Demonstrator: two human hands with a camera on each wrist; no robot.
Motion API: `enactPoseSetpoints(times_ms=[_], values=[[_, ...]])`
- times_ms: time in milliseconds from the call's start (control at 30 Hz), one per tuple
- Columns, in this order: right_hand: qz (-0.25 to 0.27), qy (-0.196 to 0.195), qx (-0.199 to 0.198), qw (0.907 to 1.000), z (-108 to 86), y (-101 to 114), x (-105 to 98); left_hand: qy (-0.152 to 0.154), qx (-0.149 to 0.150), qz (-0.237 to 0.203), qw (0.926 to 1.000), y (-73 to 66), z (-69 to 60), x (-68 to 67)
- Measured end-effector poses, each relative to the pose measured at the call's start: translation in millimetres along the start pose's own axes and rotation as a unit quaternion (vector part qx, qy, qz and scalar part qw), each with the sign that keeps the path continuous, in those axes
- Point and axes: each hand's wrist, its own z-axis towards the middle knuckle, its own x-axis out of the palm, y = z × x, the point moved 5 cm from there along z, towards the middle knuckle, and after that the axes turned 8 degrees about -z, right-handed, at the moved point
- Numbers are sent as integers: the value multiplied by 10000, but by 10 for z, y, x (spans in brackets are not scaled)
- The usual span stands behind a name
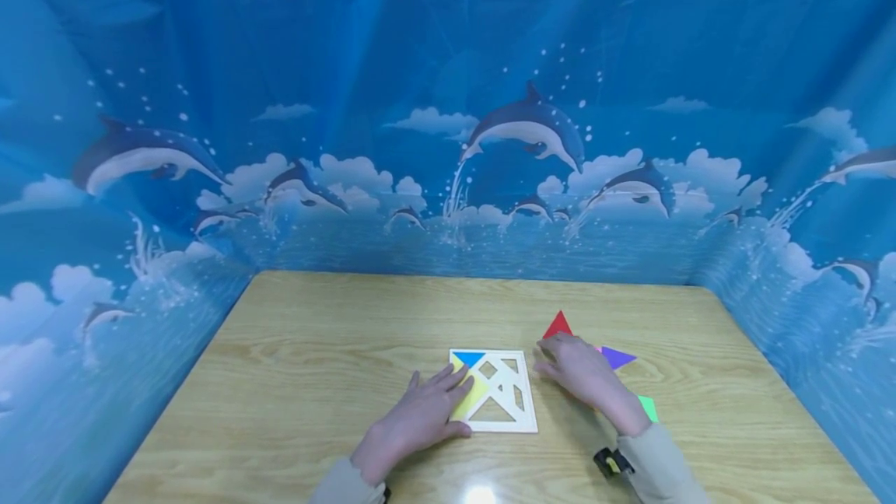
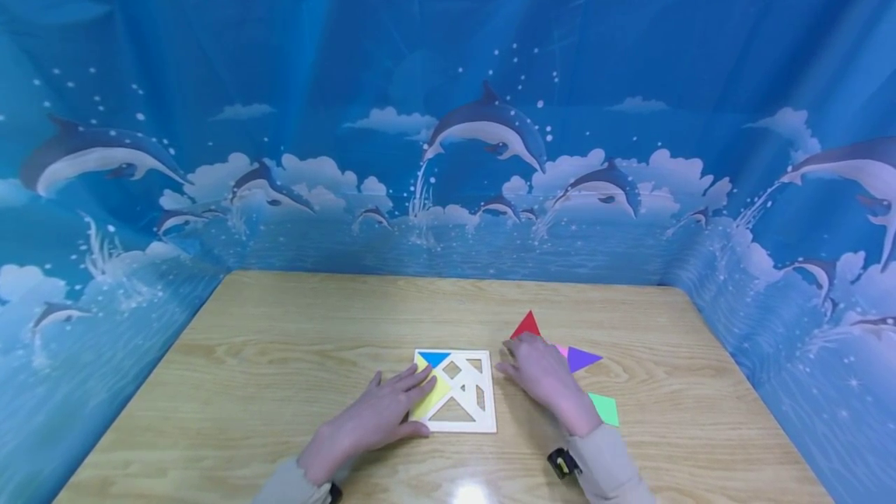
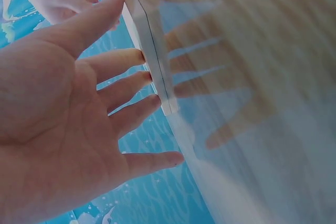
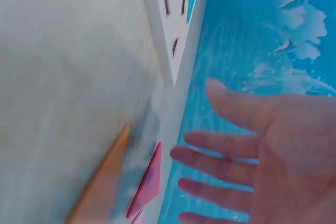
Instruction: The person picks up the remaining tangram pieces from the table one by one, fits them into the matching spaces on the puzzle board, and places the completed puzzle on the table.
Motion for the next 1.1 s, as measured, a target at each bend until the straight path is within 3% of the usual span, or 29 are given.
enactPoseSetpoints(times_ms=[233, 500, 667, 867, 1100], values=[[-408, -23, 1398, 9893, 276, -329, 23, -2, 22, 83, 10000, 0, 16, -1], [-687, 647, 2166, 9717, 449, -486, 143, -19, 36, 161, 9999, -16, 24, 5], [-563, 872, 2307, 9675, 533, -519, 175, -32, 42, 194, 9998, -19, 16, -3], [-133, 981, 2220, 9700, 581, -564, 181, -46, 18, 160, 9999, -7, 14, -1], [458, 638, 2092, 9747, 591, -609, 210, -22, -20, 148, 9999, 2, 7, 12]])
